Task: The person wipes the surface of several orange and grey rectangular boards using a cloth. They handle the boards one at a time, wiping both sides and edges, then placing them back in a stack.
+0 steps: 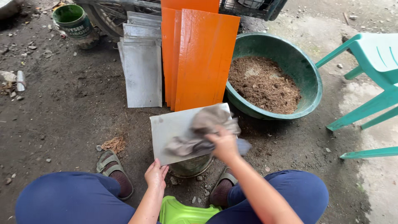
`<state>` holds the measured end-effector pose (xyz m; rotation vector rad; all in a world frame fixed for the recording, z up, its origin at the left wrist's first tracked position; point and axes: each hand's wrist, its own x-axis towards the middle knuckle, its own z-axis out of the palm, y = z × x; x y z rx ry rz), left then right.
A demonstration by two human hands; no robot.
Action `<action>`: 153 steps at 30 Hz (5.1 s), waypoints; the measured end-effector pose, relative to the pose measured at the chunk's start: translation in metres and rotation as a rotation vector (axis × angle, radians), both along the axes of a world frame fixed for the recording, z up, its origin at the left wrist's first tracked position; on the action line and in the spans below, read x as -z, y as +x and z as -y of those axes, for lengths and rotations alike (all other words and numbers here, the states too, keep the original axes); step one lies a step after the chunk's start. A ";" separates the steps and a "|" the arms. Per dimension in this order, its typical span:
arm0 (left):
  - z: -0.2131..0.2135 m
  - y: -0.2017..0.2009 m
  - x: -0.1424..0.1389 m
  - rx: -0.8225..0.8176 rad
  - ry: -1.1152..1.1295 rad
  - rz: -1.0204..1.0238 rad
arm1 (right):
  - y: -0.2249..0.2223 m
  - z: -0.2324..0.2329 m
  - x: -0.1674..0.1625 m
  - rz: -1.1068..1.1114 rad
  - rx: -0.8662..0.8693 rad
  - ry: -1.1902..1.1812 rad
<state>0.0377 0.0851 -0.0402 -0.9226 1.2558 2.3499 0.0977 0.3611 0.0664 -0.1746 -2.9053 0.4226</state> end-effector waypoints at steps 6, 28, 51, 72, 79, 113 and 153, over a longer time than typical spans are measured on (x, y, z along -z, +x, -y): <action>0.010 -0.007 -0.020 0.102 -0.407 0.020 | 0.044 -0.185 -0.018 0.259 0.789 -0.004; -0.034 -0.137 -0.168 0.206 -0.597 -0.874 | 0.040 -0.239 0.001 -0.597 0.690 -1.411; 0.040 0.005 -0.028 0.477 -1.403 -1.020 | 0.035 -0.220 0.007 -0.448 0.701 -1.377; -0.001 0.058 0.035 0.308 -0.231 0.076 | -0.022 0.189 -0.036 0.064 -0.250 -0.175; -0.004 0.058 0.035 0.237 -0.282 -0.073 | -0.059 0.101 0.026 -0.172 -0.044 -0.127; -0.034 -0.082 -0.460 0.196 -1.386 -2.159 | 0.029 -0.256 -0.007 -0.338 0.625 -1.038; -0.089 -0.108 -0.358 0.664 -1.495 -2.245 | 0.030 -0.248 -0.008 -0.330 0.623 -1.046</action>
